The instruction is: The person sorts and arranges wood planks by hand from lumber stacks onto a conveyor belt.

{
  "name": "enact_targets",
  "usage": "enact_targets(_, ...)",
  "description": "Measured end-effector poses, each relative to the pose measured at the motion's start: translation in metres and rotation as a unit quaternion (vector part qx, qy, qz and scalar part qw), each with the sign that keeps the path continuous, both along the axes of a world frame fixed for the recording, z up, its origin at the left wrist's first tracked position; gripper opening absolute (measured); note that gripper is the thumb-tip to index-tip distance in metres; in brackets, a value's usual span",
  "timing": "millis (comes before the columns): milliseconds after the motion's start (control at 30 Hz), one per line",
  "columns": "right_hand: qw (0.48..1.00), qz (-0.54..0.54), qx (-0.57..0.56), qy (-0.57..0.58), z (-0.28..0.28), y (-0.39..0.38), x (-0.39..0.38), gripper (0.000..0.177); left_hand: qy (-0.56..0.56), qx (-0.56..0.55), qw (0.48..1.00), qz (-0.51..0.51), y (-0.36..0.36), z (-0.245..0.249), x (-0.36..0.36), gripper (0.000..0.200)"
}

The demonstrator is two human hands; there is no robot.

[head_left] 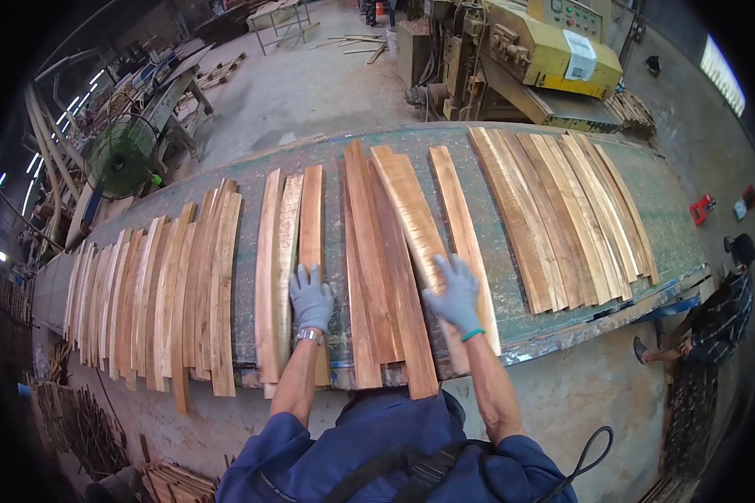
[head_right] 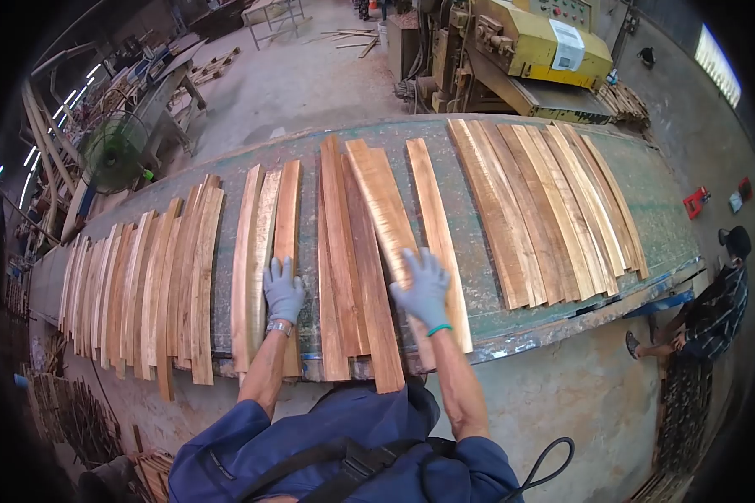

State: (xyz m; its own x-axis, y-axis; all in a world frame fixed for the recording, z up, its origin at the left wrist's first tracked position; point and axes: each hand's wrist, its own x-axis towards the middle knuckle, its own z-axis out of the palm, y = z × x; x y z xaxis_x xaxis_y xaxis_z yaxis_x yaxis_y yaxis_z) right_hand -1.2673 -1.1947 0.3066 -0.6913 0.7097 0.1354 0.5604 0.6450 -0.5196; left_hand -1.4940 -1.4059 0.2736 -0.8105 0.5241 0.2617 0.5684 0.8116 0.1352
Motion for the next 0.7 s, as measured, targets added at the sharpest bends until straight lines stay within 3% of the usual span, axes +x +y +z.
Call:
enact_targets(67,0.998,-0.008,0.067,0.008,-0.015,0.025,0.011,0.075,-0.024,0.103,0.994,0.001,0.001,-0.007,-0.008,0.058)
enact_targets(133,0.998,-0.015,0.058,0.002,-0.023,0.042,0.017,0.071,-0.061,0.224,0.972,-0.027,0.023,0.009,-0.001,0.059)
enact_targets(200,0.996,-0.023,0.088,-0.016,-0.026,0.066,0.015,0.068,-0.125,0.219,0.957,-0.146,0.06,0.058,0.052,0.059)
enact_targets(267,0.987,-0.027,0.146,-0.056,-0.03,0.084,0.022,0.066,-0.16,0.099,0.972,-0.143,0.084,0.062,0.093,0.057)
enact_targets(367,0.985,-0.034,0.159,-0.052,-0.033,0.112,0.03,0.064,-0.196,0.112,0.965,-0.132,0.078,0.023,0.073,0.056)
enact_targets(467,0.982,-0.049,0.177,-0.046,-0.04,0.111,0.033,0.06,-0.12,0.038,0.99,-0.071,0.055,0.048,0.056,0.056)
enact_targets(533,0.976,-0.048,0.205,-0.051,-0.049,0.11,0.03,0.061,-0.151,0.094,0.982,-0.069,0.035,0.042,0.023,0.057)
enact_targets(667,0.991,-0.034,0.126,0.003,-0.038,0.052,0.029,0.072,-0.227,0.204,0.952,-0.032,0.002,0.037,-0.002,0.06)
enact_targets(700,0.987,-0.044,0.15,-0.028,-0.031,0.03,0.026,0.076,-0.237,0.167,0.956,-0.04,-0.002,0.029,-0.005,0.063)
